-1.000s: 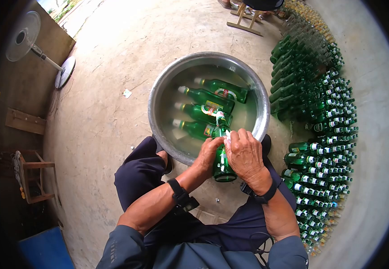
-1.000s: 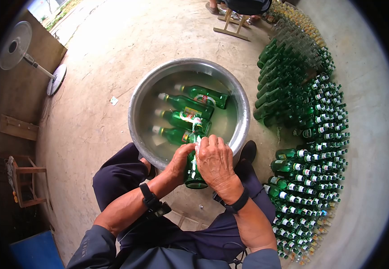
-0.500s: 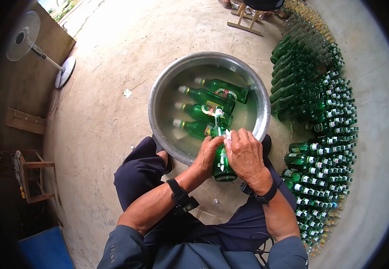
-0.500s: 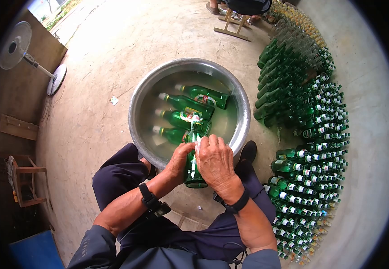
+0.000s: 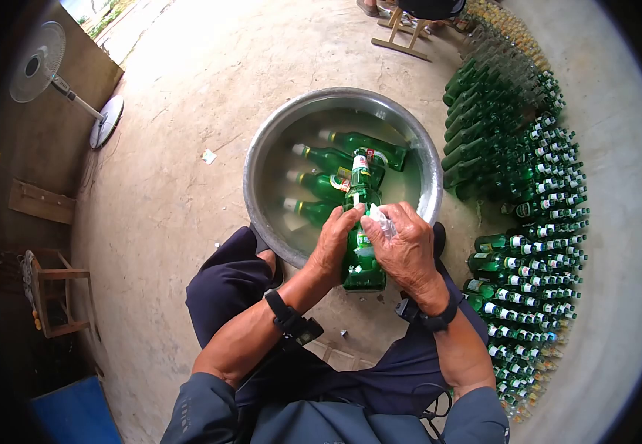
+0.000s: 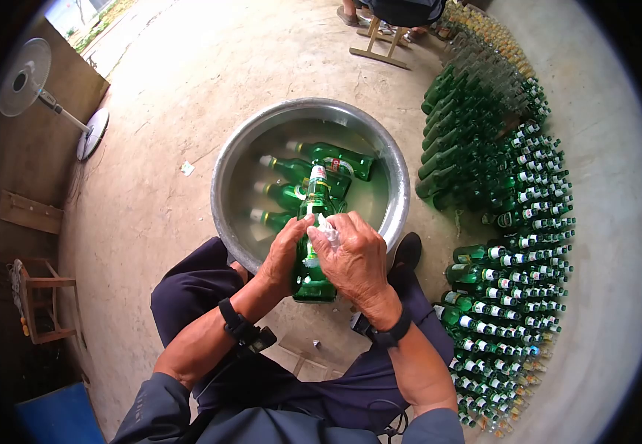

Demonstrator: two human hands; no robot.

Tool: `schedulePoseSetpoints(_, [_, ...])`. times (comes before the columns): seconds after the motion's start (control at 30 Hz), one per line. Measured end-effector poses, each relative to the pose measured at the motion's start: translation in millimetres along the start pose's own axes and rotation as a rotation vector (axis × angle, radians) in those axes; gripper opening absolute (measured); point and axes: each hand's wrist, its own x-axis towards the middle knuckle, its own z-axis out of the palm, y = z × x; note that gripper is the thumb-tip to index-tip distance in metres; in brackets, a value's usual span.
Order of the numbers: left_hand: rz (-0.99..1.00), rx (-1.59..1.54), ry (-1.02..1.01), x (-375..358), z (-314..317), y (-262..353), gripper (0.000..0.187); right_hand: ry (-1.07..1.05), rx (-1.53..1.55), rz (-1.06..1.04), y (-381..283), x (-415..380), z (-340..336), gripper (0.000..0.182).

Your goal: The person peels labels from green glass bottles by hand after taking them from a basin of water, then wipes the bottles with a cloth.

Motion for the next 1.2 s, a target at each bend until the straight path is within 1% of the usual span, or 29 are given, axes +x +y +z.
schedulePoseSetpoints(0.03, [0.001,0.000,-0.001,-0.6,0.9,0.1,0.055,0.023,0.046,0.050,0.2,1.1,1.7,0.020])
schedulePoseSetpoints(0.1, [0.031,0.042,-0.012,-2.2,0.9,2.3,0.030,0.029,0.059,0.062,3.3,2.0,5.0,0.020])
schedulePoseSetpoints(0.2, [0.075,0.092,-0.062,-8.5,2.8,4.1,0.030,0.052,0.099,0.105,9.0,3.1,10.9,0.020])
schedulePoseSetpoints(0.33, [0.061,0.089,-0.070,-13.1,1.4,0.0,0.030,0.066,0.102,0.174,16.6,5.0,18.6,0.019])
schedulePoseSetpoints(0.47, [0.071,0.126,-0.034,-5.3,-8.2,2.4,0.028,0.085,0.027,0.125,11.8,1.8,23.6,0.019])
schedulePoseSetpoints(0.53, [0.049,0.166,0.071,0.7,-13.6,8.6,0.074,0.043,-0.020,-0.041,0.6,1.3,19.5,0.020])
schedulePoseSetpoints(0.57, [0.014,0.117,0.050,-0.8,-17.6,9.0,0.084,0.044,-0.018,-0.039,-2.4,1.7,19.7,0.020])
schedulePoseSetpoints(0.63, [0.009,0.050,0.111,-12.0,-1.5,18.0,0.027,-0.029,0.029,-0.111,-5.4,-0.7,18.7,0.021])
schedulePoseSetpoints(0.67, [0.003,0.051,0.110,-13.4,-1.7,15.4,0.027,-0.061,0.083,-0.102,1.3,1.4,18.2,0.021])
schedulePoseSetpoints(0.7, [-0.004,0.081,0.057,-16.5,-2.4,12.1,0.028,-0.058,0.080,-0.096,8.4,3.7,18.8,0.021])
schedulePoseSetpoints(0.77, [-0.024,0.153,-0.065,-18.9,-5.4,4.5,0.029,0.016,0.066,0.061,25.5,11.7,22.5,0.022])
schedulePoseSetpoints(0.8, [-0.032,0.143,-0.022,-23.7,4.9,7.0,0.028,0.067,0.009,0.105,29.3,18.6,23.3,0.021])
schedulePoseSetpoints(0.83, [-0.040,0.131,0.024,-28.9,14.3,9.4,0.027,0.068,0.010,0.106,27.6,15.7,22.5,0.021])
schedulePoseSetpoints(0.9, [0.039,0.161,-0.067,-14.6,-3.6,9.2,0.024,0.061,0.010,-0.030,12.6,8.6,15.3,0.020])
schedulePoseSetpoints(0.93, [0.067,0.143,-0.041,-12.1,-4.5,14.1,0.024,0.028,0.027,-0.109,-1.3,4.1,12.1,0.019])
schedulePoseSetpoints(0.97, [0.056,0.170,0.015,-10.2,-5.7,19.5,0.024,-0.022,0.056,-0.146,-5.8,-2.2,13.9,0.019])
schedulePoseSetpoints(1.03, [0.043,0.114,0.022,-17.7,0.3,19.3,0.024,-0.077,0.119,-0.121,1.0,-4.7,16.1,0.018])
schedulePoseSetpoints(1.07, [0.034,0.121,0.016,-18.4,-0.6,15.4,0.024,-0.068,0.115,-0.112,8.2,-3.1,19.0,0.018])
schedulePoseSetpoints(1.13, [-0.022,0.138,-0.004,-15.9,-6.2,5.8,0.025,-0.059,0.113,0.013,21.8,5.4,23.0,0.019])
schedulePoseSetpoints(1.17, [-0.024,0.138,-0.006,-12.4,-9.0,3.1,0.025,-0.058,0.111,0.015,22.3,3.8,22.6,0.019])
schedulePoseSetpoints(1.2, [-0.015,0.156,-0.027,-9.1,-9.3,4.4,0.025,-0.013,0.042,-0.012,20.1,4.8,22.6,0.019])
